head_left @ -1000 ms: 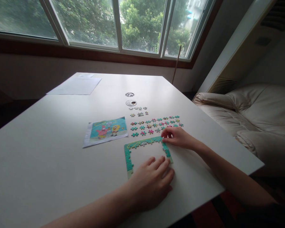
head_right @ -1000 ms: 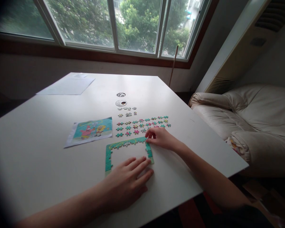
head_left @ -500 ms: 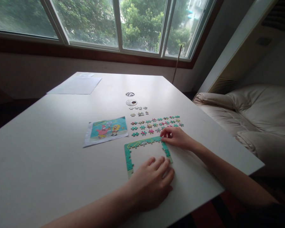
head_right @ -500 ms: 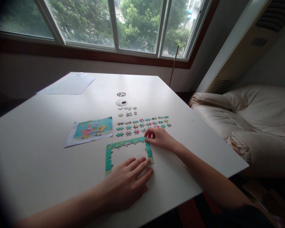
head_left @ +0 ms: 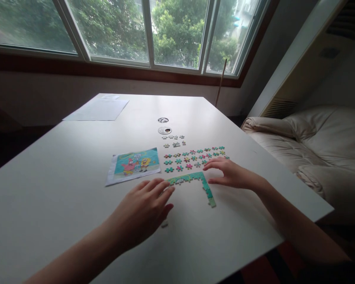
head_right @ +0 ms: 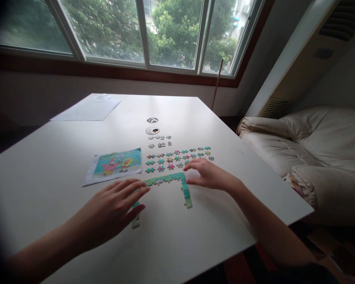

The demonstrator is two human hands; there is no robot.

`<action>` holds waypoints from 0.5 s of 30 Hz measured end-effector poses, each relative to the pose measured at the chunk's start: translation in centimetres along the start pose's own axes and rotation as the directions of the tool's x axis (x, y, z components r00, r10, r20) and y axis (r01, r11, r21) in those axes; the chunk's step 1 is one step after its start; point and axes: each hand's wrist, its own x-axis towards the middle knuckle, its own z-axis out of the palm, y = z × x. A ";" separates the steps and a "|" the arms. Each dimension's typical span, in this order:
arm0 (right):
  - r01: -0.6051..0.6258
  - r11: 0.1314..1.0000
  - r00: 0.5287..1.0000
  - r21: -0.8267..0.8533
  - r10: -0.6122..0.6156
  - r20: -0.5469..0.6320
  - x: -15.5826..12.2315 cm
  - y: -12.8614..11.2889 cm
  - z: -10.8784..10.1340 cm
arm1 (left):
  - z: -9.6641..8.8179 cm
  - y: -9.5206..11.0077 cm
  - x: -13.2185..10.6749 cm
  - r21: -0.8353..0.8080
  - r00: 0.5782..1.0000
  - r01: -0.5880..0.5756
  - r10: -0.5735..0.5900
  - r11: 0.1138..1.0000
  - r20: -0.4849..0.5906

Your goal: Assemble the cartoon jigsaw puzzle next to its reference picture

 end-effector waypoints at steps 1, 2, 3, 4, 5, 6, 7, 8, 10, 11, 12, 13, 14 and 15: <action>0.017 1.000 1.000 -0.003 -0.017 0.027 -0.1 -0.2 0.1 | 0.3 -0.4 -0.6 0.004 0.999 0.034 -0.034 0.999 -0.004; 0.025 1.000 0.998 -0.005 -0.024 0.051 -0.2 -0.4 0.2 | 0.6 -0.8 -1.1 0.002 0.998 0.069 -0.069 0.998 -0.007; 0.028 1.000 0.997 -0.005 -0.027 0.074 -0.2 -0.5 0.3 | 1.0 -1.0 -1.6 -0.003 0.995 0.099 -0.099 0.995 -0.012; 0.029 1.000 0.995 -0.006 -0.028 0.097 -0.3 -0.7 0.4 | 1.3 -1.2 -2.0 -0.008 0.993 0.119 -0.119 0.993 -0.009; 0.030 1.000 0.993 -0.005 -0.029 0.117 -0.3 -0.8 0.5 | 1.6 -1.4 -2.3 -0.014 0.992 0.128 -0.128 0.992 -0.003; 0.032 0.999 0.990 -0.003 -0.031 0.134 -0.3 -0.8 0.6 | 1.9 -1.5 -2.5 -0.018 0.991 0.136 -0.136 0.991 0.005; 0.034 0.999 0.988 0.001 -0.034 0.148 -0.3 -0.9 0.6 | 2.1 -1.7 -2.7 -0.021 0.990 0.139 -0.138 0.990 0.018; 0.034 0.999 0.987 0.006 -0.035 0.159 -0.3 -0.9 0.7 | 2.2 -1.9 -2.8 -0.024 0.990 0.139 -0.138 0.990 0.034; 0.026 1.000 0.984 0.013 -0.028 0.173 -0.4 -1.0 0.7 | 2.5 -2.3 -2.9 -0.031 0.989 0.134 -0.131 0.991 0.075; 0.019 1.000 0.984 0.014 -0.021 0.176 -0.4 -1.0 0.6 | 2.5 -2.6 -2.9 -0.034 0.987 0.130 -0.126 0.991 0.095; 0.012 1.000 0.984 0.013 -0.014 0.177 -0.4 -1.1 0.6 | 2.6 -2.8 -2.9 -0.037 0.986 0.126 -0.121 0.991 0.112; 0.010 1.000 0.984 0.012 -0.012 0.179 -0.4 -1.2 0.6 | 2.6 -3.0 -3.0 -0.039 0.985 0.122 -0.116 0.992 0.126; 0.010 1.000 0.983 0.012 -0.012 0.181 -0.4 -1.3 0.6 | 2.6 -3.2 -3.1 -0.039 0.985 0.120 -0.114 0.992 0.133; 0.012 1.000 0.983 0.012 -0.014 0.184 -0.5 -1.4 0.6 | 2.6 -3.3 -3.2 -0.038 0.984 0.119 -0.113 0.992 0.135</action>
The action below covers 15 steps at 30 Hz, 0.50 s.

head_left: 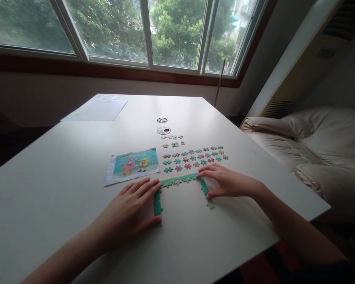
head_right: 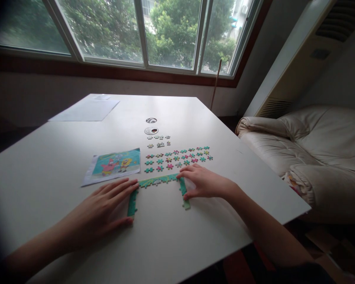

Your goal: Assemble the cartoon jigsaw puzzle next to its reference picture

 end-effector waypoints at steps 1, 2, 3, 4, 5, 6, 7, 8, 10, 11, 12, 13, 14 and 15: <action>0.004 1.000 1.000 0.000 -0.004 0.004 0.0 -0.1 0.0 | 0.0 -0.1 -0.1 0.002 1.000 -0.002 0.002 1.000 -0.001; 0.008 1.000 1.000 -0.002 -0.008 0.011 0.0 -0.1 0.0 | 0.1 -0.2 -0.2 0.004 1.000 -0.005 0.005 1.000 -0.004; 0.011 1.000 1.000 -0.004 -0.011 0.017 -0.1 -0.2 0.0 | 0.2 -0.2 -0.3 0.005 1.000 -0.008 0.008 1.000 -0.009; 0.012 1.000 1.000 -0.007 -0.012 0.022 -0.1 -0.2 0.0 | 0.3 -0.2 -0.4 0.008 1.000 -0.013 0.013 1.000 -0.015; 0.012 1.000 1.000 -0.012 -0.011 0.024 -0.1 -0.2 0.0 | 0.4 -0.2 -0.5 0.013 1.000 -0.017 0.017 1.000 -0.020; 0.012 1.000 1.000 -0.019 -0.011 0.025 -0.2 -0.2 -0.1 | 0.5 -0.2 -0.6 0.021 0.999 -0.019 0.019 1.000 -0.027; 0.011 1.000 1.000 -0.028 -0.010 0.024 -0.2 -0.3 -0.1 | 0.7 -0.2 -0.7 0.031 0.999 -0.021 0.022 0.999 -0.032; 0.007 0.999 1.000 -0.038 -0.006 0.022 -0.3 -0.3 -0.1 | 0.8 -0.2 -0.8 0.043 0.999 -0.021 0.023 0.999 -0.037; -0.010 0.998 1.000 -0.060 0.012 0.023 -0.5 -0.4 -0.2 | 0.9 -0.2 -0.9 0.060 0.999 -0.021 0.024 0.998 -0.043; -0.023 0.997 0.999 -0.070 0.025 0.029 -0.5 -0.5 -0.2 | 1.0 -0.2 -1.0 0.063 0.999 -0.020 0.023 0.998 -0.042; -0.037 0.996 0.998 -0.078 0.040 0.038 -0.6 -0.6 -0.2 | 1.0 -0.2 -1.1 0.061 0.999 -0.019 0.021 0.998 -0.038; -0.047 0.995 0.997 -0.084 0.052 0.049 -0.7 -0.7 -0.2 | 0.9 -0.2 -1.1 0.056 0.999 -0.014 0.016 0.998 -0.034; -0.053 0.995 0.996 -0.088 0.058 0.061 -0.7 -0.8 -0.2 | 0.9 -0.2 -1.1 0.048 1.000 -0.007 0.008 0.999 -0.029; -0.054 0.994 0.996 -0.090 0.060 0.070 -0.8 -0.8 -0.1 | 0.8 -0.2 -1.1 0.041 1.000 -0.003 0.004 0.999 -0.022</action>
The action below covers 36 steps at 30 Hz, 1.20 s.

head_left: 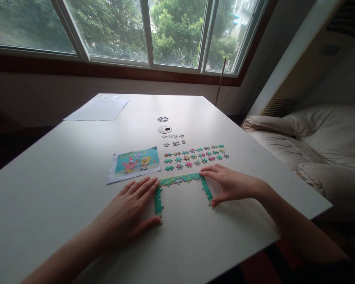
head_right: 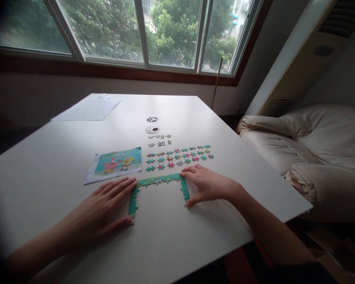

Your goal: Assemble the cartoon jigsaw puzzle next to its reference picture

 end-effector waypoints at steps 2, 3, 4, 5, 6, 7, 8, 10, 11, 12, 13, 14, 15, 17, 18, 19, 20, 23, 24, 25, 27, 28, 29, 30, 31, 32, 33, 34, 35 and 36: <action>0.002 1.000 1.000 0.003 -0.002 0.005 0.0 0.0 0.1 | -0.1 0.1 0.0 -0.015 1.000 0.007 -0.006 1.000 0.009; 0.003 1.000 1.000 0.005 -0.003 0.003 0.0 0.0 0.1 | -0.2 0.1 0.1 -0.021 1.000 0.008 -0.008 1.000 0.009; 0.002 1.000 1.000 0.009 -0.002 0.003 0.0 0.0 0.1 | -0.3 0.2 0.1 -0.024 1.000 0.009 -0.009 1.000 0.009; 0.001 1.000 1.000 0.014 -0.001 0.003 0.0 0.0 0.2 | -0.3 0.3 0.1 -0.023 1.000 0.009 -0.008 1.000 0.009; -0.002 1.000 1.000 0.020 0.002 0.004 0.0 0.0 0.2 | -0.3 0.4 0.0 -0.019 1.000 0.007 -0.006 1.000 0.010; -0.004 1.000 1.000 0.026 0.004 0.004 0.0 0.0 0.2 | -0.4 0.4 0.0 -0.014 1.000 0.004 -0.004 1.000 0.011; -0.007 0.999 1.000 0.032 0.007 0.006 0.0 0.0 0.2 | -0.4 0.5 0.0 -0.012 1.000 0.001 -0.001 1.000 0.012; -0.012 0.999 1.000 0.039 0.012 0.007 0.0 0.0 0.1 | -0.4 0.5 0.0 -0.011 1.000 -0.004 0.004 1.000 0.013; -0.012 0.999 1.000 0.037 0.012 0.010 0.0 0.0 0.1 | -0.4 0.5 0.0 -0.011 1.000 -0.004 0.004 1.000 0.014; -0.011 0.999 1.000 0.031 0.010 0.013 0.0 0.0 0.1 | -0.4 0.5 0.0 -0.010 1.000 -0.002 0.003 1.000 0.016; -0.009 1.000 1.000 0.024 0.009 0.016 0.0 0.0 0.1 | -0.4 0.5 0.0 -0.010 1.000 0.000 0.000 1.000 0.018; -0.008 1.000 1.000 0.016 0.008 0.017 0.0 -0.1 0.1 | -0.3 0.5 0.0 -0.010 1.000 0.003 -0.002 1.000 0.019; -0.008 1.000 1.000 0.008 0.008 0.017 0.0 -0.1 0.1 | -0.3 0.4 0.0 -0.012 1.000 0.006 -0.006 1.000 0.019; -0.009 1.000 1.000 -0.004 0.009 0.017 0.1 -0.1 0.0 | -0.3 0.4 0.0 -0.016 1.000 0.011 -0.011 1.000 0.015; -0.009 1.000 1.000 -0.007 0.009 0.017 0.1 -0.1 0.0 | -0.2 0.4 0.0 -0.014 1.000 0.011 -0.011 1.000 0.016; -0.007 1.000 1.000 -0.010 0.007 0.017 0.1 -0.1 0.0 | -0.2 0.4 0.0 -0.010 1.000 0.012 -0.012 1.000 0.020; -0.006 1.000 1.000 -0.012 0.006 0.015 0.1 -0.1 0.0 | -0.2 0.4 0.0 -0.005 1.000 0.012 -0.012 1.000 0.024; -0.012 1.000 1.000 -0.007 0.012 0.010 0.1 -0.1 0.1 | -0.3 0.4 0.1 -0.002 1.000 0.007 -0.007 1.000 0.028; -0.014 1.000 1.000 -0.002 0.014 0.007 0.1 -0.2 0.1 | -0.3 0.4 0.1 -0.005 1.000 0.005 -0.005 1.000 0.025; -0.013 1.000 1.000 0.006 0.013 0.005 0.0 -0.2 0.1 | -0.3 0.4 0.1 -0.009 1.000 0.005 -0.004 1.000 0.020; -0.005 1.000 1.000 0.020 0.005 -0.003 0.0 -0.1 0.1 | -0.3 0.4 0.1 -0.019 1.000 0.004 -0.004 1.000 0.013; 0.000 1.000 1.000 0.023 0.000 -0.006 0.0 -0.1 0.1 | -0.2 0.3 0.0 -0.024 1.000 0.004 -0.004 1.000 0.012; 0.005 1.000 1.000 0.024 -0.005 -0.007 0.0 0.0 0.1 | -0.2 0.2 0.0 -0.026 1.000 0.004 -0.004 1.000 0.014; 0.010 1.000 1.000 0.023 -0.010 -0.007 -0.1 0.1 0.1 | -0.2 0.2 0.0 -0.027 1.000 0.006 -0.005 1.000 0.016; 0.014 1.000 1.000 0.022 -0.014 -0.006 -0.1 0.2 0.1 | -0.2 0.1 -0.1 -0.026 1.000 0.006 -0.006 1.000 0.019; 0.017 1.000 1.000 0.023 -0.017 -0.005 -0.1 0.3 0.2 | -0.1 0.1 -0.1 -0.026 1.000 0.009 -0.008 1.000 0.021; 0.019 0.999 1.000 0.025 -0.019 -0.005 -0.2 0.3 0.2 | -0.1 0.0 -0.2 -0.030 1.000 0.012 -0.011 0.999 0.021; 0.020 0.999 1.000 0.027 -0.020 -0.006 -0.2 0.4 0.3 | -0.1 0.0 -0.2 -0.035 1.000 0.014 -0.013 0.999 0.019; 0.019 0.999 1.000 0.027 -0.018 -0.007 -0.2 0.4 0.3 | -0.1 0.0 -0.2 -0.041 1.000 0.016 -0.015 0.999 0.016; 0.016 1.000 1.000 0.024 -0.016 -0.008 -0.2 0.4 0.3 | 0.0 0.0 -0.2 -0.047 1.000 0.016 -0.016 0.999 0.013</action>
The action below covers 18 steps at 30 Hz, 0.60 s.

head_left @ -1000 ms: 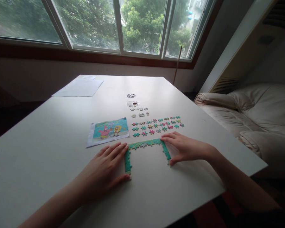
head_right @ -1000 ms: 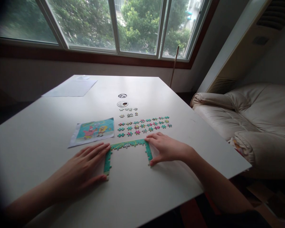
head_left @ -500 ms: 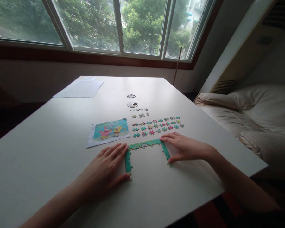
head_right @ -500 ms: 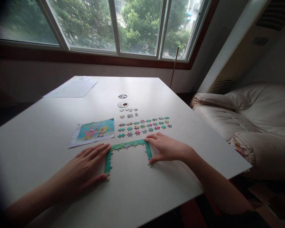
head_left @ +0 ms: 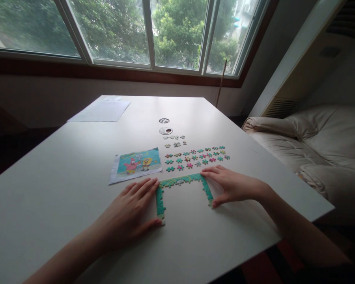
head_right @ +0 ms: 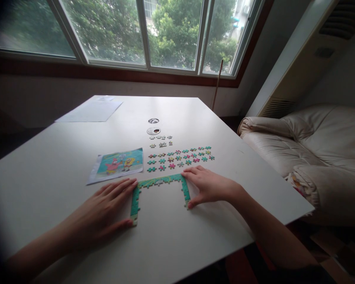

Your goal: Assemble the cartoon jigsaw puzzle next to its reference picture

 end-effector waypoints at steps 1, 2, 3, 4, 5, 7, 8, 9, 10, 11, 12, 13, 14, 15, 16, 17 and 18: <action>-0.002 1.000 1.000 -0.003 0.002 -0.001 0.0 0.0 0.0 | 0.0 0.0 0.0 -0.002 1.000 -0.003 0.003 1.000 -0.002; -0.004 1.000 1.000 -0.007 0.004 -0.001 0.0 0.0 0.0 | 0.0 0.0 0.0 -0.001 1.000 -0.005 0.005 1.000 -0.004; -0.005 1.000 1.000 -0.010 0.005 -0.002 0.0 0.0 0.0 | 0.0 0.0 0.0 0.003 1.000 -0.007 0.007 1.000 -0.003; -0.005 1.000 1.000 -0.014 0.005 0.000 0.0 -0.1 0.1 | -0.1 0.1 0.0 0.008 1.000 -0.009 0.009 1.000 -0.002; -0.007 1.000 1.000 -0.015 0.007 0.001 0.0 -0.1 0.1 | -0.1 0.1 0.1 0.014 1.000 -0.011 0.011 1.000 0.000; -0.008 1.000 1.000 -0.014 0.008 0.006 0.0 0.0 0.1 | -0.2 0.2 0.1 0.020 1.000 -0.010 0.010 1.000 0.005; -0.010 1.000 1.000 -0.011 0.010 0.007 0.0 0.0 0.1 | -0.2 0.2 0.1 0.019 1.000 -0.008 0.008 1.000 0.006; -0.011 1.000 1.000 -0.006 0.011 0.008 0.0 0.0 0.1 | -0.3 0.2 0.1 0.017 1.000 -0.007 0.007 1.000 0.006; -0.011 1.000 1.000 -0.001 0.011 0.008 0.0 0.0 0.1 | -0.3 0.2 0.1 0.013 1.000 -0.006 0.006 1.000 0.006; -0.010 1.000 1.000 0.003 0.010 0.008 0.0 0.0 0.1 | -0.3 0.2 0.1 0.010 1.000 -0.005 0.005 1.000 0.008; -0.010 1.000 1.000 0.006 0.010 0.008 0.0 0.0 0.0 | -0.3 0.2 0.1 0.010 1.000 -0.004 0.004 1.000 0.010; -0.008 1.000 1.000 0.009 0.008 0.010 0.0 0.0 0.0 | -0.3 0.2 0.1 0.009 1.000 -0.003 0.003 1.000 0.014; -0.008 1.000 1.000 0.013 0.008 0.012 0.0 0.0 -0.1 | -0.4 0.2 0.1 0.009 1.000 -0.003 0.002 1.000 0.017; -0.010 1.000 1.000 0.017 0.010 0.014 0.0 -0.1 -0.2 | -0.4 0.1 0.1 0.007 1.000 -0.004 0.004 1.000 0.018; -0.015 1.000 1.000 0.021 0.015 0.010 -0.1 -0.1 -0.3 | -0.4 0.1 0.1 0.005 1.000 -0.005 0.005 1.000 0.017; -0.022 0.999 1.000 0.025 0.022 0.001 -0.1 -0.2 -0.4 | -0.4 0.0 0.2 0.001 1.000 -0.009 0.009 1.000 0.015; -0.027 0.999 1.000 0.029 0.027 -0.015 -0.1 -0.2 -0.6 | -0.4 0.0 0.2 -0.003 1.000 -0.014 0.014 1.000 0.010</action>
